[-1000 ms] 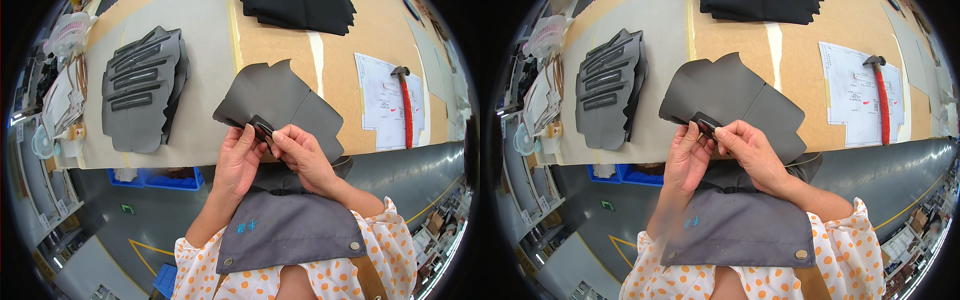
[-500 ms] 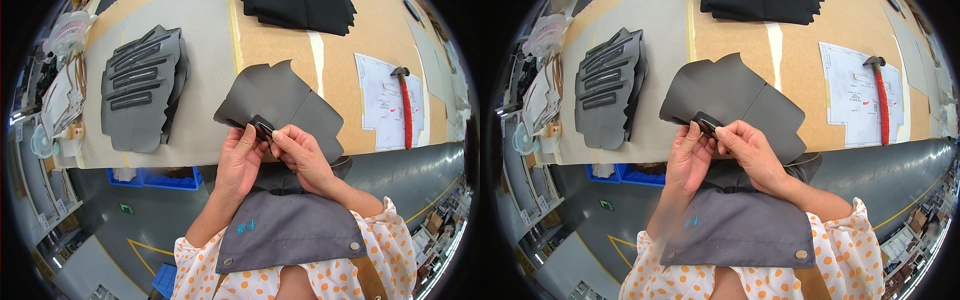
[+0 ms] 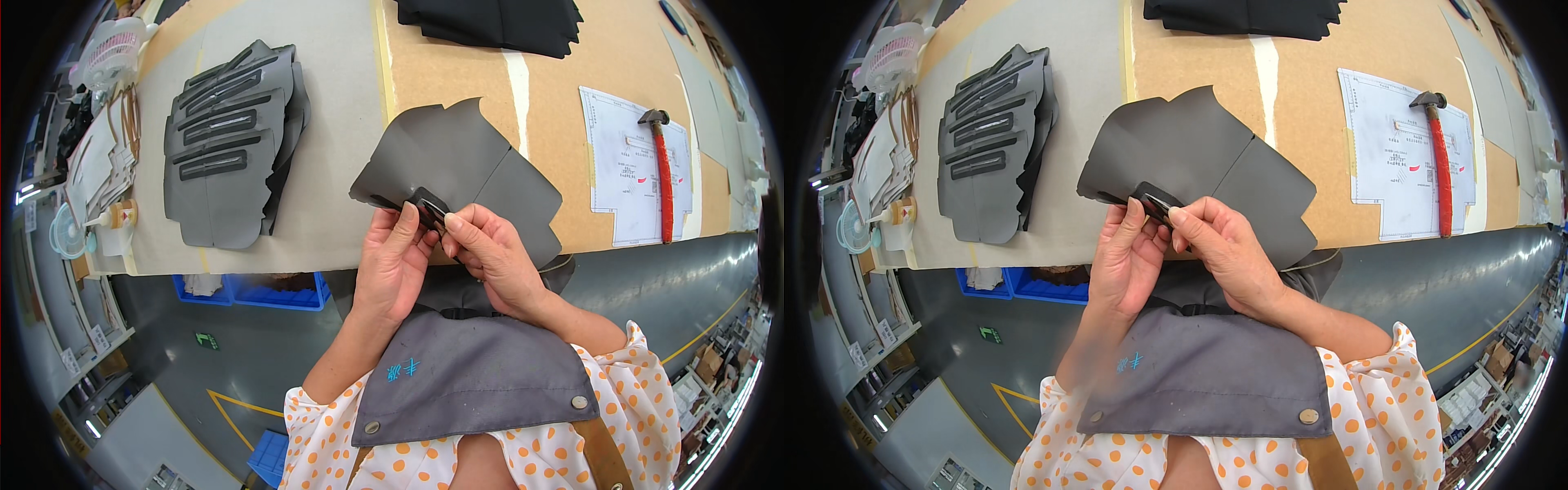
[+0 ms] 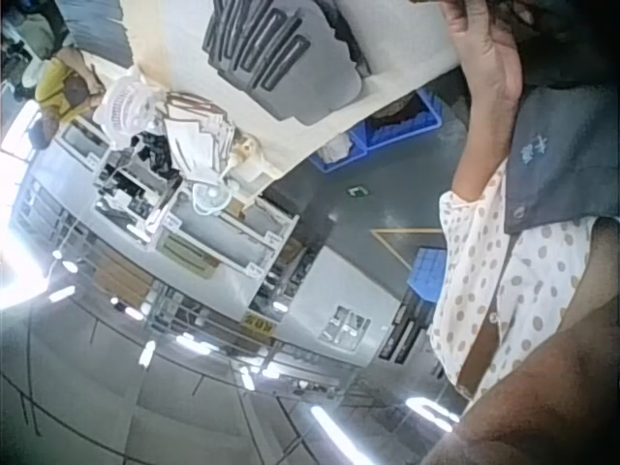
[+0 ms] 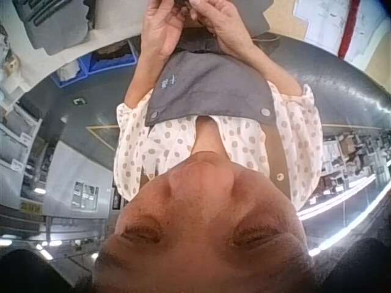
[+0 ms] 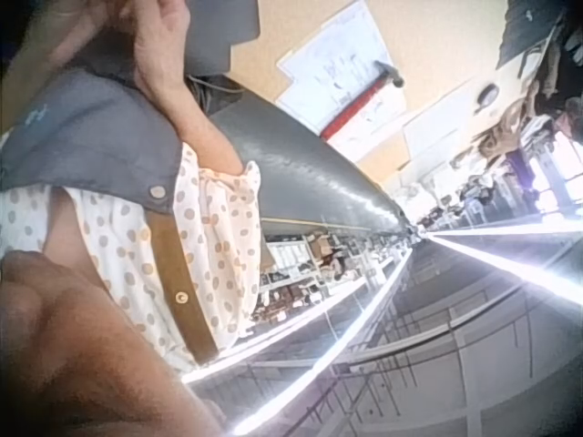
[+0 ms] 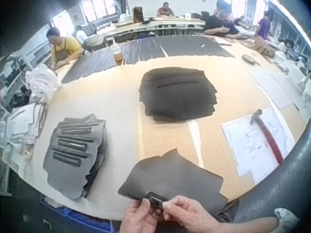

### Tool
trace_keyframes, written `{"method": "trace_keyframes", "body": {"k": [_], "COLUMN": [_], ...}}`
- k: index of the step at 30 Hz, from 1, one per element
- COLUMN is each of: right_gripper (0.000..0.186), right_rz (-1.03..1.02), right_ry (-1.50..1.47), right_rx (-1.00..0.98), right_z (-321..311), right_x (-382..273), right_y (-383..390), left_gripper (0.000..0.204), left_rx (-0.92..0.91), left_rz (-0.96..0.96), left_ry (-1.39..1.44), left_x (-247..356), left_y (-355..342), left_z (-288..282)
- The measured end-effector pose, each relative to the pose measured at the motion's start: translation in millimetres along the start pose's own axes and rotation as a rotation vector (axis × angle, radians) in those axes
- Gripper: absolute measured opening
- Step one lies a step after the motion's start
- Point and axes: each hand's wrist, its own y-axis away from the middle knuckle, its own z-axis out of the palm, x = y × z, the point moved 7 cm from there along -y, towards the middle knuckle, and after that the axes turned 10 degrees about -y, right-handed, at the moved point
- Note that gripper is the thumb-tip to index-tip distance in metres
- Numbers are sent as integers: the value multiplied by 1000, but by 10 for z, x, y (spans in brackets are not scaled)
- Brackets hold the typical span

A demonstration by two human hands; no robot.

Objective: Assembling and finishing leather bag components by gluing, hammering, and trimming.

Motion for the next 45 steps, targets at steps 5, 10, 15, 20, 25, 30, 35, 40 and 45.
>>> {"method": "trace_keyframes", "body": {"k": [5,10,15,20,25,30,35,40,45], "right_gripper": [22,22,23,36,28,25,26,28,20], "right_rz": [-3,-45,10,-466,-683,-718,-802,-877,-723], "right_ry": [3,88,97,691,969,1177,1240,1268,909], "right_rx": [-12,-14,-10,67,157,224,243,245,195], "right_z": [2,-75,-104,8,-163,-150,-144,-120,-307], "right_x": [0,-62,-247,-614,-696,-667,-633,-667,-887], "right_y": [9,36,220,210,-275,-377,-384,-385,-240], "left_gripper": [14,14,22,23,23,22,22,23,21], "left_rx": [0,68,107,105,117,154,143,120,198], "left_rz": [5,0,3,-18,-24,-35,-20,-16,16], "left_ry": [6,26,-17,-38,-169,-252,-276,-289,-387], "left_x": [-9,32,79,64,26,3,7,-14,245], "left_y": [8,-1,32,82,120,163,188,183,40], "left_z": [-17,-92,-161,-139,-182,-215,-184,-153,-126]}}
